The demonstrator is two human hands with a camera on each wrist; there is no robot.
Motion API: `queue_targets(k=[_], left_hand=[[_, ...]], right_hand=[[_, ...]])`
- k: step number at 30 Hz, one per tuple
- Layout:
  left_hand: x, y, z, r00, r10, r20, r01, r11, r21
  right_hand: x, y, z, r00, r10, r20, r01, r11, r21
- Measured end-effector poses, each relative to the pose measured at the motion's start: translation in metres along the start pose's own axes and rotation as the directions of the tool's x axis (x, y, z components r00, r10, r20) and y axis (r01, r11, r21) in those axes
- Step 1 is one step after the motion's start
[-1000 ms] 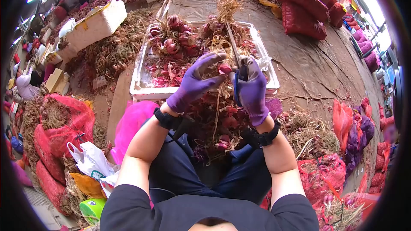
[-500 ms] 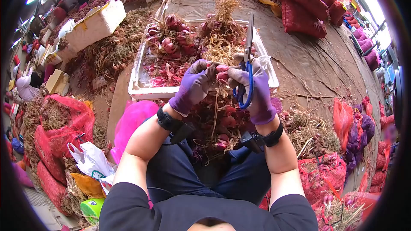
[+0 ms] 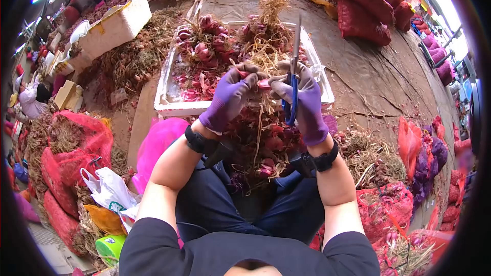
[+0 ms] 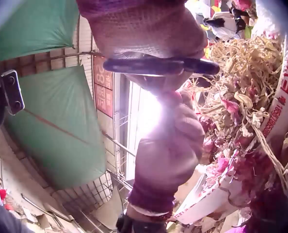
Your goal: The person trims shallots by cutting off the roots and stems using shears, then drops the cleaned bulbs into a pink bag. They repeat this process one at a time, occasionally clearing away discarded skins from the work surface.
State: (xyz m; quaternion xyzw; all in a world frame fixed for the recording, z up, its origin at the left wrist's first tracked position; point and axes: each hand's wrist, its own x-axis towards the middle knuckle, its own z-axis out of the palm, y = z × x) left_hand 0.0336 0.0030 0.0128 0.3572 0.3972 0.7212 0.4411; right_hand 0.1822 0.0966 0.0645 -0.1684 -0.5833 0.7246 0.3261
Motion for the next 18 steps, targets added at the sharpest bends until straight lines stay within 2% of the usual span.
queue_targets(k=[1,2,4,5,6,7,8,9,10,12,13,14,15,16,17,18], left_hand=[[0.002,0.003,0.001,0.997,0.074,0.004,-0.073,0.991,-0.111],[0.001,0.007,0.001,0.997,0.075,0.005,-0.074,0.991,-0.108],[-0.003,0.016,0.002,0.994,0.056,-0.09,-0.085,0.926,-0.368],[-0.001,0.013,-0.006,0.996,0.088,-0.018,-0.087,0.896,-0.436],[0.001,0.012,-0.011,0.996,0.089,-0.017,-0.087,0.896,-0.436],[0.003,0.014,-0.012,0.983,0.055,0.176,0.012,0.934,-0.356],[0.003,0.015,-0.011,0.933,0.003,0.36,0.097,0.961,-0.257],[-0.001,0.015,-0.008,0.898,-0.091,0.431,0.156,0.981,-0.117],[-0.003,0.013,-0.007,0.897,-0.094,0.431,0.159,0.98,-0.117],[-0.003,0.012,-0.007,0.806,-0.155,0.572,0.296,0.941,-0.163],[-0.004,0.019,-0.011,0.821,-0.211,0.53,0.324,0.937,-0.129],[-0.004,0.02,-0.016,0.82,-0.212,0.531,0.326,0.937,-0.129],[-0.004,0.018,-0.023,0.817,-0.183,0.547,0.213,0.977,0.009],[-0.004,0.016,-0.028,0.809,-0.157,0.567,0.09,0.985,0.145],[-0.004,0.016,-0.034,0.699,-0.302,0.648,0.233,0.953,0.193],[-0.008,0.009,-0.032,0.642,-0.392,0.658,0.336,0.916,0.218]], right_hand=[[0.0,-0.001,0.0,1.0,0.0,0.003,0.0,1.0,0.0],[0.0,-0.002,0.0,0.999,-0.026,-0.041,0.026,1.0,0.006],[-0.001,-0.009,-0.003,0.995,-0.052,-0.084,0.053,0.999,0.007],[-0.003,-0.014,-0.004,0.994,0.002,-0.11,0.009,0.994,0.106],[-0.004,-0.018,-0.007,0.99,0.058,-0.131,-0.03,0.978,0.205],[0.005,-0.009,-0.01,0.988,-0.017,-0.153,0.046,0.982,0.186],[0.005,-0.007,-0.017,0.987,-0.017,-0.158,0.047,0.982,0.184],[0.003,-0.006,-0.022,0.994,0.022,-0.111,0.001,0.979,0.205],[0.001,-0.007,-0.023,0.996,0.063,-0.063,-0.047,0.973,0.225],[0.003,-0.005,-0.024,0.995,0.074,-0.061,-0.062,0.982,0.176],[0.006,-0.002,-0.025,0.995,0.033,-0.094,-0.018,0.988,0.155],[0.011,0.002,-0.026,0.992,-0.01,-0.125,0.027,0.991,0.133],[0.017,0.009,-0.039,0.985,-0.052,-0.166,0.062,0.997,0.056],[0.015,0.001,-0.033,0.986,-0.045,-0.159,0.075,0.98,0.183],[0.016,0.0,-0.037,0.984,-0.037,-0.174,0.068,0.982,0.176],[0.018,-0.002,-0.043,0.982,-0.028,-0.187,0.061,0.984,0.168]])
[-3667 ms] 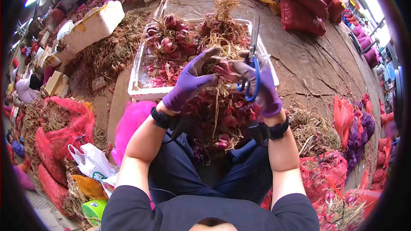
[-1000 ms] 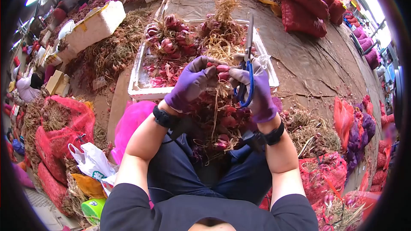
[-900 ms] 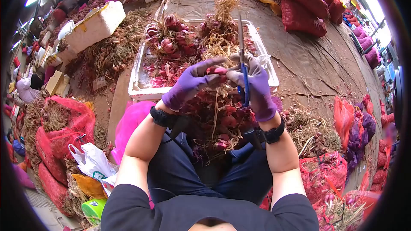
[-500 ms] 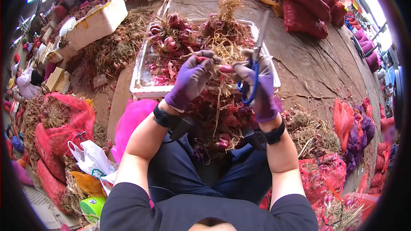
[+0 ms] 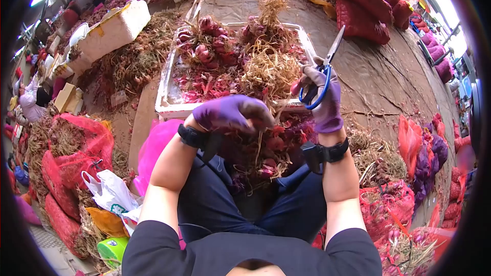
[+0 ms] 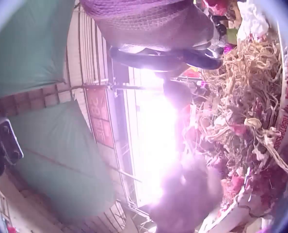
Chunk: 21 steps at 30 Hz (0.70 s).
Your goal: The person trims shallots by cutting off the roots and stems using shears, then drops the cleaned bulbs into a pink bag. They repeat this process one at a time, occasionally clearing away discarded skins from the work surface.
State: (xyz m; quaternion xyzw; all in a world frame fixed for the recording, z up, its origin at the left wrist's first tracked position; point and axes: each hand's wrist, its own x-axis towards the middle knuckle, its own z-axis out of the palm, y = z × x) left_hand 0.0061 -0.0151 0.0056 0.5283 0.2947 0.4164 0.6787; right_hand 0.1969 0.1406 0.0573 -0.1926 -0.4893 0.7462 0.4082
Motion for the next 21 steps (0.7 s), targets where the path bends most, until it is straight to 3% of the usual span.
queue_targets(k=[1,2,4,5,6,7,8,9,10,12,13,14,16,17,18,19,20,21], left_hand=[[0.005,0.007,0.007,0.992,0.099,0.081,-0.122,0.916,0.381],[0.009,0.014,0.014,0.969,0.156,0.193,-0.247,0.68,0.69],[0.008,0.006,0.018,0.976,0.112,0.188,-0.21,0.723,0.659],[0.007,0.01,0.019,1.0,0.028,0.01,-0.029,0.888,0.459],[0.005,0.016,0.019,0.985,-0.103,-0.142,0.13,0.972,0.197],[0.005,0.028,0.017,0.959,-0.064,-0.277,0.131,0.964,0.232],[0.007,0.028,0.017,0.958,-0.062,-0.281,0.131,0.964,0.233],[0.01,0.027,0.018,0.902,0.178,-0.393,-0.113,0.977,0.183],[0.014,0.026,0.019,0.772,0.387,-0.504,-0.355,0.921,0.162],[0.018,0.018,0.02,0.792,0.379,-0.478,-0.301,0.924,0.234],[0.02,0.016,0.023,0.814,0.369,-0.448,-0.248,0.919,0.307],[0.021,0.015,0.026,0.835,0.356,-0.419,-0.196,0.905,0.378],[0.018,0.015,0.028,0.845,0.415,-0.339,-0.241,0.86,0.45],[0.014,0.014,0.025,0.823,0.38,-0.422,-0.125,0.847,0.517],[0.012,0.013,0.022,0.789,0.352,-0.504,-0.003,0.823,0.569],[0.014,0.013,0.019,0.738,0.328,-0.589,-0.114,0.922,0.371],[0.003,0.029,0.018,0.754,0.3,-0.584,-0.209,0.953,0.219],[0.003,0.025,0.008,0.678,0.344,-0.65,-0.366,0.924,0.107]], right_hand=[[0.002,0.001,-0.001,0.999,-0.033,0.033,0.031,0.998,0.06],[0.003,-0.001,-0.002,0.999,-0.035,0.036,0.033,0.998,0.056],[0.003,-0.006,-0.003,0.999,-0.034,0.03,0.034,0.999,0.007],[-0.001,-0.009,0.002,1.0,-0.018,0.011,0.018,0.999,-0.036],[-0.003,-0.01,0.003,1.0,-0.016,0.014,0.016,0.999,-0.037],[-0.005,-0.011,0.007,0.997,-0.013,0.079,0.02,0.996,-0.088],[-0.008,-0.014,0.012,0.989,-0.008,0.145,0.028,0.99,-0.138],[-0.013,-0.016,0.019,0.995,-0.001,0.098,0.027,0.963,-0.27],[-0.014,-0.011,0.022,0.995,0.003,0.101,0.025,0.963,-0.269],[-0.016,0.0,0.027,0.972,0.022,0.235,0.064,0.935,-0.35],[-0.025,-0.004,0.037,0.967,0.058,0.248,0.023,0.95,-0.313],[-0.028,-0.001,0.041,0.962,0.059,0.267,0.054,0.916,-0.398],[-0.034,0.0,0.046,0.959,0.072,0.274,0.043,0.92,-0.39],[-0.033,0.002,0.046,0.959,0.071,0.274,0.043,0.92,-0.389],[-0.029,0.007,0.044,0.974,-0.033,0.224,0.11,0.933,-0.342],[-0.025,0.011,0.041,0.976,-0.135,0.17,0.181,0.937,-0.298],[-0.022,0.01,0.035,0.976,-0.153,0.156,0.193,0.94,-0.281],[-0.021,0.009,0.033,0.969,-0.21,0.129,0.238,0.934,-0.265]])
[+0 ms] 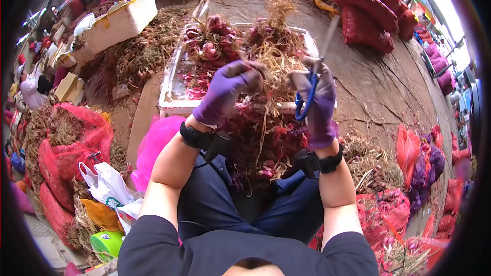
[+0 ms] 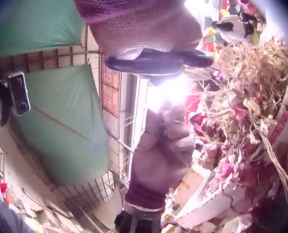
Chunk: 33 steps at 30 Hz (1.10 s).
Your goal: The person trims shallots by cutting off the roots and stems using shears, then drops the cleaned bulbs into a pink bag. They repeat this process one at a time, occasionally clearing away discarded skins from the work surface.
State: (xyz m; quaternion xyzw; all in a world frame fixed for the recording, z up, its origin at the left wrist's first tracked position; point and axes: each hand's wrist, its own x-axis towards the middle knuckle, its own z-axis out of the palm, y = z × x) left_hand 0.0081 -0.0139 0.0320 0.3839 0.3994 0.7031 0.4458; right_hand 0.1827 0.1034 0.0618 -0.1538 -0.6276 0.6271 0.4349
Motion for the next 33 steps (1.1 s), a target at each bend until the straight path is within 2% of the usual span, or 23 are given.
queue_targets(k=[1,2,3,5,6,9,11,12,14,16,18,20,24,28,30,31,33], left_hand=[[0.003,-0.002,-0.009,0.993,0.055,-0.105,-0.073,0.981,-0.177],[0.003,0.004,-0.01,0.981,0.087,-0.174,-0.137,0.944,-0.299],[0.009,-0.007,-0.022,0.97,0.133,-0.204,-0.206,0.893,-0.4],[0.009,-0.003,-0.022,0.962,0.147,-0.231,-0.245,0.838,-0.488],[0.011,-0.01,-0.03,0.96,0.187,-0.209,-0.269,0.82,-0.505],[0.013,-0.016,-0.034,0.956,0.251,-0.153,-0.294,0.797,-0.528],[0.012,-0.01,-0.025,0.957,0.227,-0.178,-0.287,0.822,-0.492],[0.011,-0.007,-0.019,0.958,0.151,-0.243,-0.258,0.823,-0.506],[0.008,-0.003,-0.011,0.944,0.041,-0.328,-0.225,0.807,-0.545],[0.01,-0.011,-0.018,0.951,0.087,-0.296,-0.235,0.827,-0.51],[0.011,-0.02,-0.024,0.957,0.13,-0.261,-0.243,0.848,-0.471],[0.011,-0.023,-0.023,0.959,0.1,-0.265,-0.196,0.911,-0.363],[0.008,-0.027,-0.02,0.973,0.042,-0.229,-0.14,0.891,-0.432],[0.009,-0.03,-0.014,0.968,0.004,-0.252,-0.111,0.905,-0.412],[0.008,-0.029,-0.014,0.963,-0.002,-0.269,-0.113,0.904,-0.412],[0.007,-0.028,-0.016,0.97,0.008,-0.242,-0.112,0.902,-0.418],[0.007,-0.028,-0.017,0.977,0.019,-0.212,-0.109,0.899,-0.425]], right_hand=[[0.003,0.0,0.002,0.998,-0.052,-0.031,0.053,0.998,0.016],[0.002,0.002,0.005,0.994,-0.105,0.001,0.105,0.994,-0.019],[-0.002,-0.001,0.008,0.999,-0.039,0.022,0.041,0.994,-0.097],[-0.012,0.005,0.015,0.988,-0.015,0.152,0.056,0.961,-0.269],[-0.01,0.007,0.017,0.965,-0.035,0.258,0.143,0.9,-0.411],[-0.017,0.023,0.029,0.943,-0.062,0.328,0.262,0.747,-0.611],[-0.022,0.028,0.035,0.945,-0.058,0.321,0.262,0.722,-0.641],[-0.023,0.029,0.036,0.948,-0.05,0.316,0.259,0.697,-0.668],[-0.023,0.031,0.037,0.945,-0.056,0.322,0.27,0.687,-0.675],[-0.024,0.034,0.038,0.942,-0.061,0.331,0.283,0.674,-0.682],[-0.026,0.036,0.04,0.955,-0.025,0.295,0.224,0.713,-0.665],[-0.027,0.035,0.04,0.957,0.002,0.289,0.2,0.714,-0.671],[-0.026,0.037,0.039,0.964,0.05,0.26,0.139,0.74,-0.658],[-0.026,0.034,0.035,0.966,0.013,0.259,0.169,0.725,-0.668],[-0.026,0.02,0.035,0.967,0.179,0.183,0.014,0.677,-0.736],[-0.025,0.023,0.033,0.967,0.178,0.181,0.013,0.677,-0.736],[-0.024,0.033,0.029,0.976,0.205,0.068,-0.141,0.843,-0.519]])
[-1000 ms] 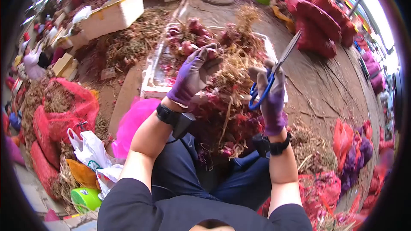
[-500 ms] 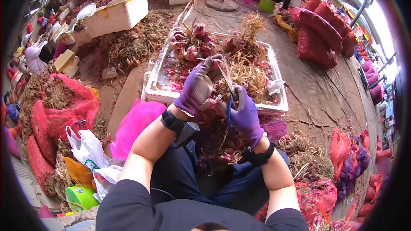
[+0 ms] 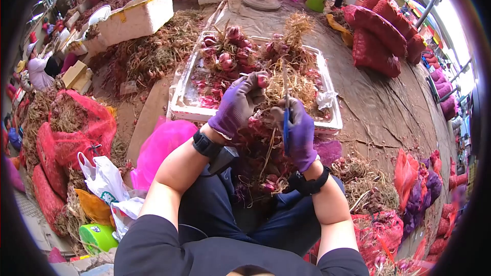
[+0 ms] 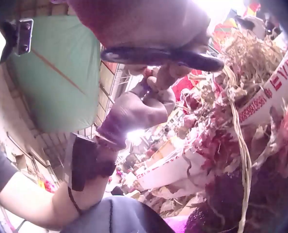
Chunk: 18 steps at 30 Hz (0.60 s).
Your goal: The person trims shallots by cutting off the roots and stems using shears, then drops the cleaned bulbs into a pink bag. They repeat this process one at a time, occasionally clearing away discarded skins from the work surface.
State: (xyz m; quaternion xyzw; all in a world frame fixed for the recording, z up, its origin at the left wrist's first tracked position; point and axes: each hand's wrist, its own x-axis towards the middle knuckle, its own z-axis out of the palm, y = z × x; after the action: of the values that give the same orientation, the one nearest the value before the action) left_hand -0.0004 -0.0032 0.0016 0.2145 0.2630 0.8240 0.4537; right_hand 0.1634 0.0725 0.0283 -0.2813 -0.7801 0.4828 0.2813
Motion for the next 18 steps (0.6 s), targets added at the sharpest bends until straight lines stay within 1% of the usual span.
queue_targets(k=[1,2,3,4,5,6,8,9,10,11,12,14,15,16,17,18], left_hand=[[0.0,0.001,0.002,1.0,-0.004,-0.023,0.003,0.999,-0.036],[0.0,0.003,0.005,0.999,-0.007,-0.047,0.003,0.997,-0.073],[-0.001,0.005,0.007,0.999,-0.004,-0.046,0.0,0.997,-0.074],[-0.002,0.009,0.012,0.99,-0.038,-0.137,0.024,0.994,-0.108],[-0.002,0.012,0.014,0.971,-0.076,-0.225,0.044,0.989,-0.144],[-0.001,0.014,0.012,0.972,-0.074,-0.225,0.042,0.989,-0.143],[0.0,0.017,0.003,0.981,-0.132,-0.141,0.103,0.975,-0.196],[0.001,0.016,-0.002,0.981,-0.131,-0.141,0.102,0.975,-0.197],[0.001,0.016,-0.006,0.99,-0.138,-0.024,0.129,0.963,-0.238],[0.002,0.015,-0.008,0.986,-0.139,0.094,0.16,0.948,-0.275],[0.003,0.014,-0.011,0.986,-0.139,0.094,0.16,0.948,-0.276],[0.002,0.014,-0.009,0.977,-0.209,0.043,0.212,0.925,-0.314],[0.001,0.015,-0.008,0.977,-0.21,0.042,0.212,0.925,-0.314],[0.001,0.018,-0.004,0.959,-0.279,-0.046,0.258,0.93,-0.263],[0.0,0.019,-0.002,0.93,-0.341,-0.137,0.308,0.927,-0.215],[-0.001,0.017,0.0,0.93,-0.341,-0.137,0.308,0.927,-0.215]], right_hand=[[0.0,-0.011,-0.006,0.997,0.075,0.01,-0.075,0.996,0.052],[0.001,-0.01,-0.008,0.997,0.074,0.01,-0.074,0.996,0.051],[0.003,-0.008,-0.011,1.0,-0.018,-0.005,0.019,0.996,0.085],[0.006,-0.004,-0.013,0.994,-0.11,-0.023,0.112,0.987,0.118],[0.011,0.003,-0.015,0.919,-0.388,-0.066,0.379,0.917,-0.124],[0.013,0.006,-0.017,0.919,-0.39,-0.065,0.38,0.917,-0.124],[0.014,0.006,-0.019,0.899,-0.435,0.047,0.415,0.814,-0.406],[0.015,0.009,-0.017,0.862,-0.505,0.052,0.476,0.769,-0.426],[0.016,0.009,-0.017,0.861,-0.505,0.052,0.477,0.769,-0.426],[0.016,0.009,-0.017,0.875,-0.471,0.117,0.475,0.784,-0.4],[0.017,0.009,-0.017,0.882,-0.435,0.181,0.471,0.799,-0.374],[0.016,0.008,-0.013,0.875,-0.454,0.17,0.484,0.797,-0.362],[0.016,0.007,-0.013,0.854,-0.491,0.173,0.517,0.761,-0.39],[0.015,0.006,-0.012,0.831,-0.527,0.178,0.549,0.724,-0.418],[0.015,0.007,-0.01,0.831,-0.527,0.178,0.549,0.724,-0.418],[0.014,0.01,-0.007,0.838,-0.526,0.147,0.531,0.721,-0.445]])
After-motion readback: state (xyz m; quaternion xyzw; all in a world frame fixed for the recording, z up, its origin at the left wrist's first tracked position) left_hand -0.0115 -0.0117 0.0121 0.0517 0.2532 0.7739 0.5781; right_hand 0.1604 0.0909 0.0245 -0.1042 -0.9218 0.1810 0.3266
